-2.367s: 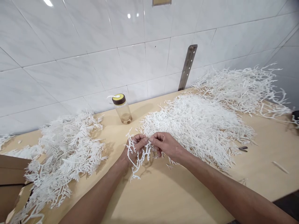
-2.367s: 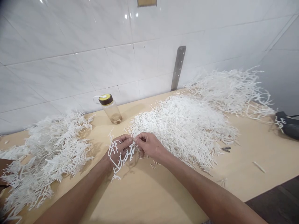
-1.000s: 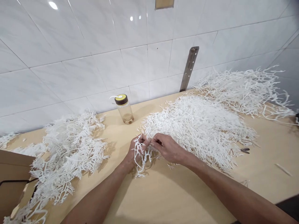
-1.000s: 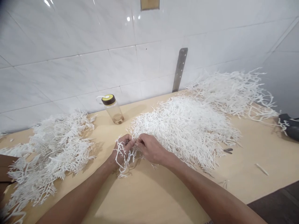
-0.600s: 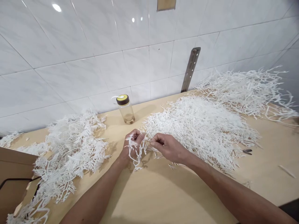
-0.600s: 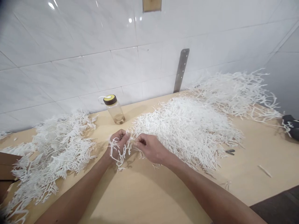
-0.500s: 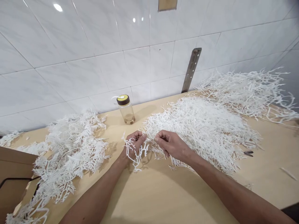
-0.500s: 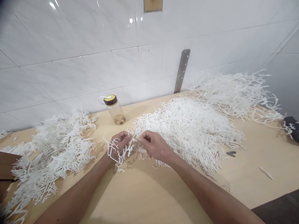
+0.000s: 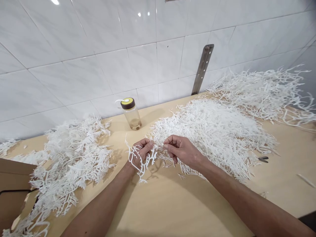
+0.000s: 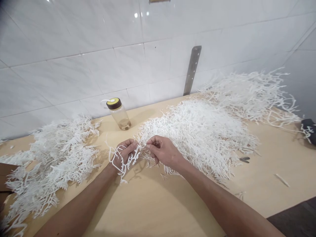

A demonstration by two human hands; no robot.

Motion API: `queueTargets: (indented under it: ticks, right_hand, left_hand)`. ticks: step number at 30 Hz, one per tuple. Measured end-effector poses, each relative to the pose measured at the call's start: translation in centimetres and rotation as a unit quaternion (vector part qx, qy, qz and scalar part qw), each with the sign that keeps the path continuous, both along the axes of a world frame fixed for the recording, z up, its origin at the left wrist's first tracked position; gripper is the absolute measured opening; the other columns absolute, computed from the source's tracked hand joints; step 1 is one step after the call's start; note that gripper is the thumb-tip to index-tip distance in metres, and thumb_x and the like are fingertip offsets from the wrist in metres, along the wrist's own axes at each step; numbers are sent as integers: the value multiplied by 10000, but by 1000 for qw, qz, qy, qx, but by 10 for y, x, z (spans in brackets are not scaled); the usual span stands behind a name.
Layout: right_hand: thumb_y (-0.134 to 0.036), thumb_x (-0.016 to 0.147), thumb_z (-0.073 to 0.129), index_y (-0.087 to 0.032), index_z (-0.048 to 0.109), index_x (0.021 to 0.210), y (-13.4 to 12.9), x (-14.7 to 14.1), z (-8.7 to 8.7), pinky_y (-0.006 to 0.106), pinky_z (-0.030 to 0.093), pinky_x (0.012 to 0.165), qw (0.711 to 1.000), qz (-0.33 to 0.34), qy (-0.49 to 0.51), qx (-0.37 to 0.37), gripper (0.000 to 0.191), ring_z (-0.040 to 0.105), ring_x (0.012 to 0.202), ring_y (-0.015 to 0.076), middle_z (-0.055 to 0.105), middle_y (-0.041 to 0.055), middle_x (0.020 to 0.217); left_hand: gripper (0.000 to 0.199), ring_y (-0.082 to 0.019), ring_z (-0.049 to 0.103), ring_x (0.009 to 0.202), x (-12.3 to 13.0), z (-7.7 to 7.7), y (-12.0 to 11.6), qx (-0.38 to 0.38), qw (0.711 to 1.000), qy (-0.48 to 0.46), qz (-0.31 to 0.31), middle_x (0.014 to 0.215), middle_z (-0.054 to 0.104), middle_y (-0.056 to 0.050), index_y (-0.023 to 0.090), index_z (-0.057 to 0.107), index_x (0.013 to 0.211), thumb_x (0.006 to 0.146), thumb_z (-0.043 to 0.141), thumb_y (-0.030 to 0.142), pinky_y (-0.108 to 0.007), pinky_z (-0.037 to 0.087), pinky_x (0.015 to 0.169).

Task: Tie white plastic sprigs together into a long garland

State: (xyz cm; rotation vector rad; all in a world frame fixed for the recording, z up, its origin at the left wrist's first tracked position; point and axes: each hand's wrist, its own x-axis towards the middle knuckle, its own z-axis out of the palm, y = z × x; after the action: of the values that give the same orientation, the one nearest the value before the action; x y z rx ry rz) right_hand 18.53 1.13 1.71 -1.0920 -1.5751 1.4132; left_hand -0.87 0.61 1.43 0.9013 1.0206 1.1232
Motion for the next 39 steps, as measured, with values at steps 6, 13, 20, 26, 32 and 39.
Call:
queueTargets:
  ticks: [6,13,20,26,32,39]
  right_hand:
    - [-268,902,574,-191,677,841,-5,-3,5,308,496,649,950,-107,-165,244,142,583,740,167,637,44,805]
    - [-268,868,648,-192,719,914,-10,-12,0,289,487,663,971,-74,-124,193,114,619,773,159,680,44,875]
    - [-286,881,615,-186,671,820,-12,-13,-1,277,456,614,973,-73,-128,178,129,591,723,149,665,25,806]
    - [-265,885,578,-181,643,896,-12,-13,-6,254,449,570,987,-26,-105,123,107,577,666,133,654,8,765]
    - [-264,890,565,-182,635,909,-10,-12,-7,245,446,554,988,-17,-93,123,110,574,653,126,653,8,775]
    - [-228,877,548,-189,615,887,-12,-13,-7,233,401,510,982,-37,-126,137,78,533,609,115,624,-8,743]
  left_hand:
    - [398,-61,428,387,2,-8,-2,23,999,30,14,485,521,52,160,573,679,708,808,480,-196,339,405]
    - [368,-80,485,439,11,-16,-8,53,998,33,29,527,536,44,163,577,668,749,782,458,-212,390,453]
    - [327,-85,498,474,12,-20,-10,70,995,71,22,559,538,43,166,605,724,778,757,450,-218,406,488]
    - [356,-87,498,459,12,-18,-9,55,997,52,22,544,531,41,165,575,676,758,775,448,-221,399,477]
    - [346,-84,499,454,12,-18,-8,48,998,43,18,538,545,38,162,586,683,756,779,441,-219,402,478]
    - [366,-86,498,442,13,-20,-7,43,999,26,15,529,544,40,167,575,672,734,793,454,-225,413,475]
